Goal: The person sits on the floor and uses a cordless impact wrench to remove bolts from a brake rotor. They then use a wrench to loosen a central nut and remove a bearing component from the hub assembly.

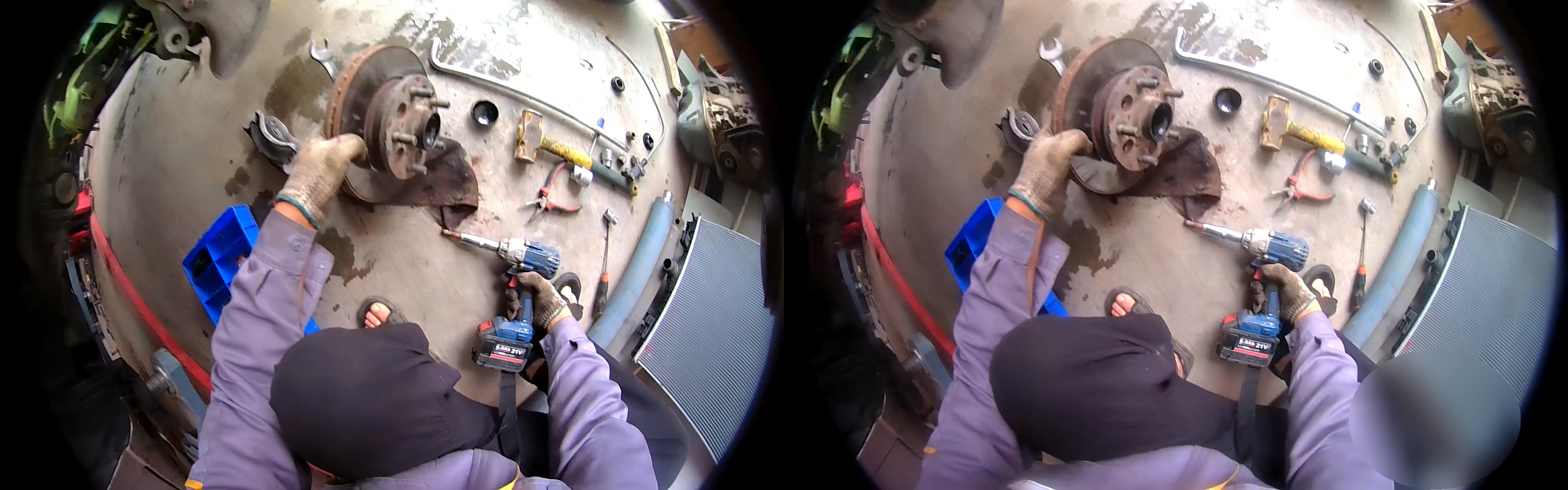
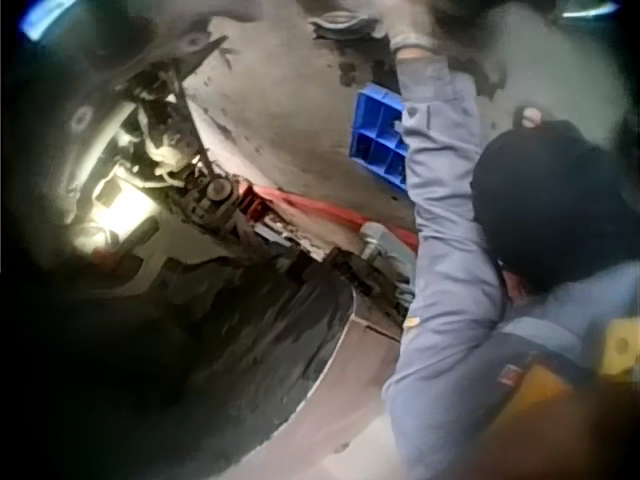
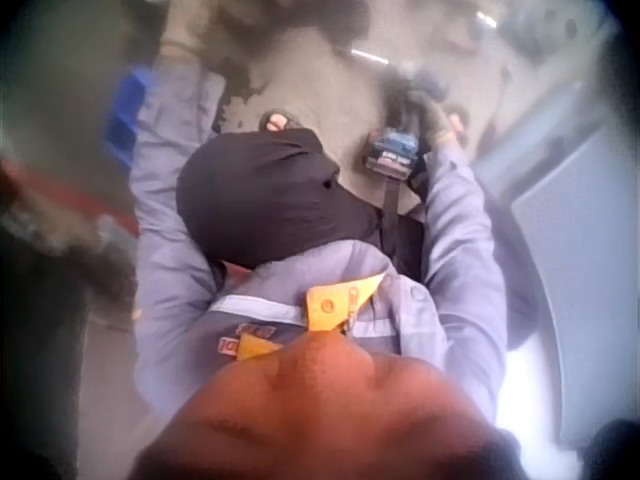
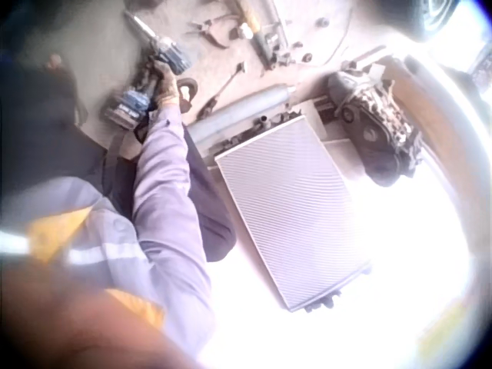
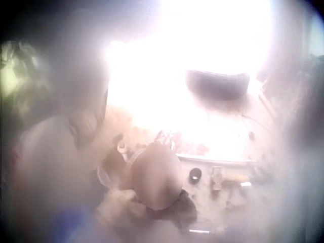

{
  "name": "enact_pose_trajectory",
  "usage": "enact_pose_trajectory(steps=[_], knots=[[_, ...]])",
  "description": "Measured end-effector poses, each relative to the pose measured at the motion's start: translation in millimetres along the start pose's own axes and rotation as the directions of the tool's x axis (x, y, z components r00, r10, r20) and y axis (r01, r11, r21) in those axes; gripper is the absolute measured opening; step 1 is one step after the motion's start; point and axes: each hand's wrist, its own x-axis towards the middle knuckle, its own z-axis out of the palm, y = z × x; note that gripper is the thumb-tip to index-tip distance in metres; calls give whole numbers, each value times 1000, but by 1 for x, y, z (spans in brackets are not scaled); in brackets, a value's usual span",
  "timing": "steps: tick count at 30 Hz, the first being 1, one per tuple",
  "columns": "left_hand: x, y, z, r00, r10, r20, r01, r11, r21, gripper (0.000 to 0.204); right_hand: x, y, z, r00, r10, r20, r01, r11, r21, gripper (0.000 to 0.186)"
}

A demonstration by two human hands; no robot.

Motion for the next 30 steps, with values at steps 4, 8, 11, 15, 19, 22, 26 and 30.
enact_pose_trajectory(steps=[4, 8, 11, 15, 19, 22, 26, 30], knots=[[-4, 5, -3, 1000, 17, -13, -17, 1000, 27, 15, 4, 3, 10, 989, 49, -141, -59, 996, -68, 36], [7, 19, 13, 998, -26, -50, 26, 1000, 12, 14, -21, -52, 56, 878, 79, -472, -425, 581, -694, 49], [8, 28, 12, 997, -29, -66, 35, 995, 89, 11, -19, -86, 142, 908, -221, -357, -414, -332, -847, 53], [15, 46, 22, 925, -374, -65, 331, 878, -345, 31, 44, -43, 188, 763, -473, 440, -137, -785, -605, 29], [13, 70, 17, 812, -581, 47, 511, 671, -537, 39, 101, -19, 212, 903, -319, 287, -184, -892, -413, 27], [20, 81, 10, 698, -705, 126, 653, 554, -516, 41, 98, 3, 235, 880, -179, 439, 13, -917, -400, 29], [28, 103, 34, 713, -698, 66, 603, 561, -567, 54, 132, 49, 200, 599, 8, 801, 526, -758, -386, 39], [17, 111, 32, 669, -743, -18, 581, 538, -610, 54, 133, 140, 273, 806, 179, 565, 565, 52, -823, 44]])
